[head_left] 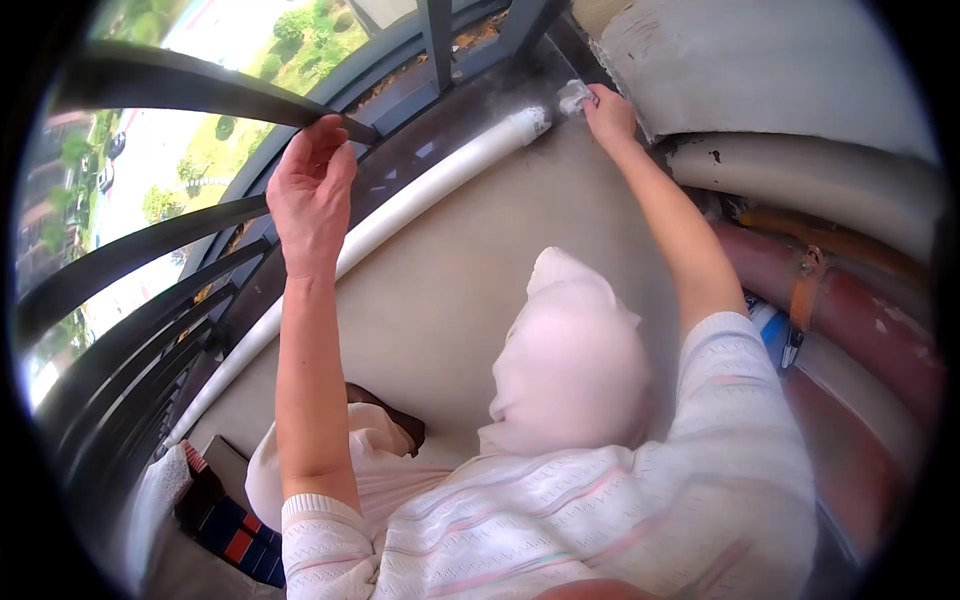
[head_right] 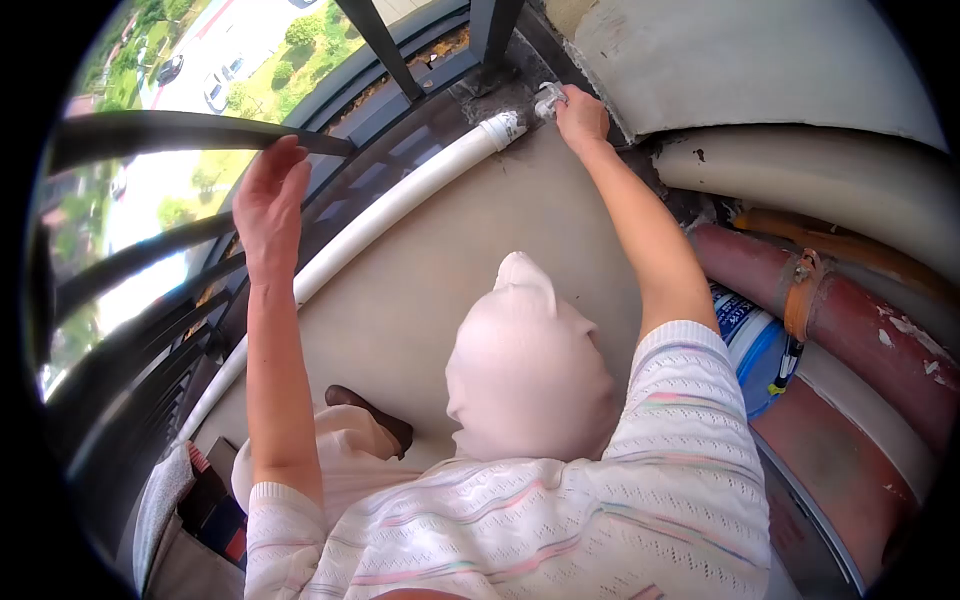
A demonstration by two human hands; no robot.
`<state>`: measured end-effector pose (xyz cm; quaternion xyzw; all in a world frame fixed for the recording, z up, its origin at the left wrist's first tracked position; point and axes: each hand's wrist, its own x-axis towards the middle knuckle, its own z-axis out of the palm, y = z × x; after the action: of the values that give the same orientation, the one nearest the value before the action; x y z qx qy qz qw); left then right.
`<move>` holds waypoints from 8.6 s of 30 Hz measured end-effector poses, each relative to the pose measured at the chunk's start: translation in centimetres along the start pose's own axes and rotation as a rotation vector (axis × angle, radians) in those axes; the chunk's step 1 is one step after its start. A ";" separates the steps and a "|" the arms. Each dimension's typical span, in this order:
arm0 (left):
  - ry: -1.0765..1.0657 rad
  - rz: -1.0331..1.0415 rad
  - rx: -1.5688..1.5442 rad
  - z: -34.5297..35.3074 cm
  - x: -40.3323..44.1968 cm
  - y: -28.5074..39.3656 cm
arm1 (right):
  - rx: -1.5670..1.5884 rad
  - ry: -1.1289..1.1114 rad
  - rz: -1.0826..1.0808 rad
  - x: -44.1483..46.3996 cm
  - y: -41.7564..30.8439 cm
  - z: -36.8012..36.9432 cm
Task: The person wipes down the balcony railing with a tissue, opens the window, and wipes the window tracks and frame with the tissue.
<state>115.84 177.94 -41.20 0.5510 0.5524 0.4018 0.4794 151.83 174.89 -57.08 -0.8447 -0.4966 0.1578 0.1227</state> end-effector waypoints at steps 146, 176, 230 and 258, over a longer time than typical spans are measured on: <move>0.127 0.544 -0.169 -0.4 6.1 6.1 | 0.189 -0.142 0.124 13.1 -19.2 6.8; 0.083 0.519 -0.283 -0.4 6.1 6.1 | -0.546 -0.442 -0.208 15.4 -18.9 9.2; 0.033 0.595 -0.311 -0.8 6.4 5.4 | -0.053 0.298 -0.122 20.0 -14.8 12.0; 0.134 0.548 -0.151 -1.0 5.9 6.2 | 1.227 -0.767 0.046 6.0 -16.8 1.5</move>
<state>116.63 184.29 -35.50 0.6145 0.3821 0.5918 0.3551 140.55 188.19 -53.20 -0.5189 -0.3089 0.6959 0.3887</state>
